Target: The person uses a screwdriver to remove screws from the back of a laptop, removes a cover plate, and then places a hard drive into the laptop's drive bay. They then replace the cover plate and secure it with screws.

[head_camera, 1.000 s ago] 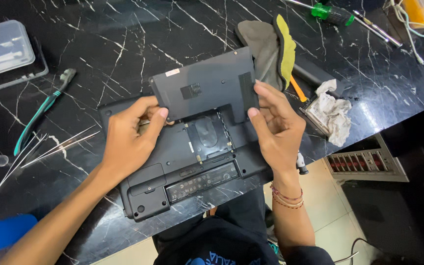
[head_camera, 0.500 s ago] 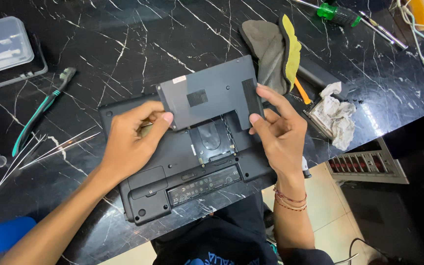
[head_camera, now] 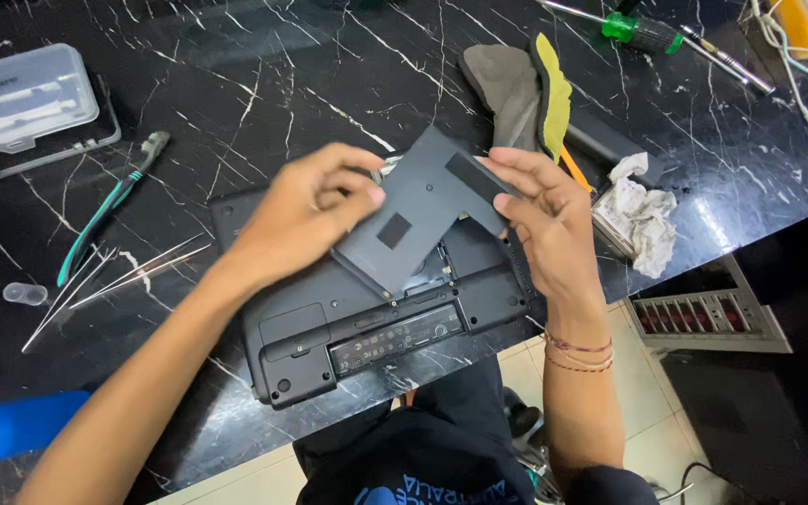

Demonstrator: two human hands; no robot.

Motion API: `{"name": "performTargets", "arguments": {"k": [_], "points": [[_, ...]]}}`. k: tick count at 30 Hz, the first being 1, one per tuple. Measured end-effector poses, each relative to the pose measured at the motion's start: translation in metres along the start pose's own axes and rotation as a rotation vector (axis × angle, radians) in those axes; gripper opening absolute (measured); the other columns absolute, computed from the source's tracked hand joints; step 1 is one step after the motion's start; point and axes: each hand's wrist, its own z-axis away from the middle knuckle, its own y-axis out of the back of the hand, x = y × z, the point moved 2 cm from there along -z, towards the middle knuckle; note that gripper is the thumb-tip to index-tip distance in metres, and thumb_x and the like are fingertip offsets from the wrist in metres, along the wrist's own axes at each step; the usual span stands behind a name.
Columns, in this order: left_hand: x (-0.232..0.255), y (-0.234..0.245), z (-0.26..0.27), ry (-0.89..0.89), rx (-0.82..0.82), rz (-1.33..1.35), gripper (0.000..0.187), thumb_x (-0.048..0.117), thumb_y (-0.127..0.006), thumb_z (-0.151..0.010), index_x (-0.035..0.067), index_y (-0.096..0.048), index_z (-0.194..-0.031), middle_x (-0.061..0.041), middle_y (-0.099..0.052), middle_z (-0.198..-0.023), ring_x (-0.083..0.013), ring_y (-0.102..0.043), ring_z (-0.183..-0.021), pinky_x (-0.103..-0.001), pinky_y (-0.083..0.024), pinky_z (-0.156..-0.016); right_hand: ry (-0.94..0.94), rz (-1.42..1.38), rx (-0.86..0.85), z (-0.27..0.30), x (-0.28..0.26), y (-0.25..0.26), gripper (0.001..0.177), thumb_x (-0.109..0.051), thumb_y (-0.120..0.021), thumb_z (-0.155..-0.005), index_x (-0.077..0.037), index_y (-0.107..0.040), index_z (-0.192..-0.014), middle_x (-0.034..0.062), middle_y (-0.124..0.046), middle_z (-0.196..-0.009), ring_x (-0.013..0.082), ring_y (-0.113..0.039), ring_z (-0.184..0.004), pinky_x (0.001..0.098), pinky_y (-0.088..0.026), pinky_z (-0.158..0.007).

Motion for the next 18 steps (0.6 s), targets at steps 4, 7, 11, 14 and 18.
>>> {"name": "performTargets", "arguments": {"k": [4,7,11,14,18], "points": [[-0.02,-0.014,0.005,0.045,-0.056,-0.033,0.053,0.006,-0.072,-0.095,-0.002,-0.065,-0.147,-0.02,-0.079,-0.106,-0.0175,-0.073,-0.078,-0.036,-0.064,-0.067,-0.05,0.014,0.008,0.0,0.004,0.0,0.05,0.008,-0.062,-0.095,0.009,-0.063,-0.145,0.0307,-0.077,-0.126,0.0179,-0.08,-0.079,0.0253,-0.066,-0.058],[-0.036,-0.02,0.008,0.079,0.025,0.063,0.055,0.004,-0.075,-0.095,0.002,-0.064,-0.149,-0.013,-0.073,-0.104,-0.0122,-0.07,-0.077,-0.029,-0.064,-0.067,-0.044,-0.064,0.074,-0.002,0.003,-0.003,0.05,-0.003,-0.069,-0.104,0.008,-0.053,-0.149,0.0298,-0.074,-0.136,0.0214,-0.081,-0.093,0.0263,-0.068,-0.066],[-0.053,-0.025,0.002,0.038,0.176,0.325,0.035,0.006,-0.075,-0.102,0.001,-0.067,-0.136,-0.015,-0.074,-0.111,-0.0194,-0.081,-0.089,-0.032,-0.073,-0.067,-0.06,-0.091,-0.001,-0.004,-0.005,-0.015,0.078,-0.007,-0.077,-0.099,0.008,-0.034,-0.162,0.0368,-0.063,-0.146,0.0401,-0.078,-0.115,0.0405,-0.073,-0.085],[-0.057,-0.028,-0.004,0.025,0.236,0.423,0.032,0.008,-0.074,-0.105,-0.001,-0.068,-0.134,-0.011,-0.07,-0.112,-0.0194,-0.082,-0.092,-0.032,-0.075,-0.07,-0.08,-0.073,-0.083,-0.004,0.003,-0.019,0.081,-0.008,-0.078,-0.097,0.007,-0.035,-0.163,0.0368,-0.066,-0.142,0.0381,-0.079,-0.11,0.0406,-0.073,-0.083],[-0.068,-0.026,-0.008,0.027,0.315,0.553,0.031,0.012,-0.072,-0.108,-0.002,-0.067,-0.136,-0.009,-0.069,-0.11,-0.0203,-0.083,-0.093,-0.034,-0.077,-0.077,-0.067,-0.069,-0.1,-0.001,0.014,-0.02,0.063,-0.005,-0.073,-0.1,0.002,-0.049,-0.159,0.0316,-0.075,-0.132,0.0317,-0.082,-0.103,0.0374,-0.073,-0.081]]}}
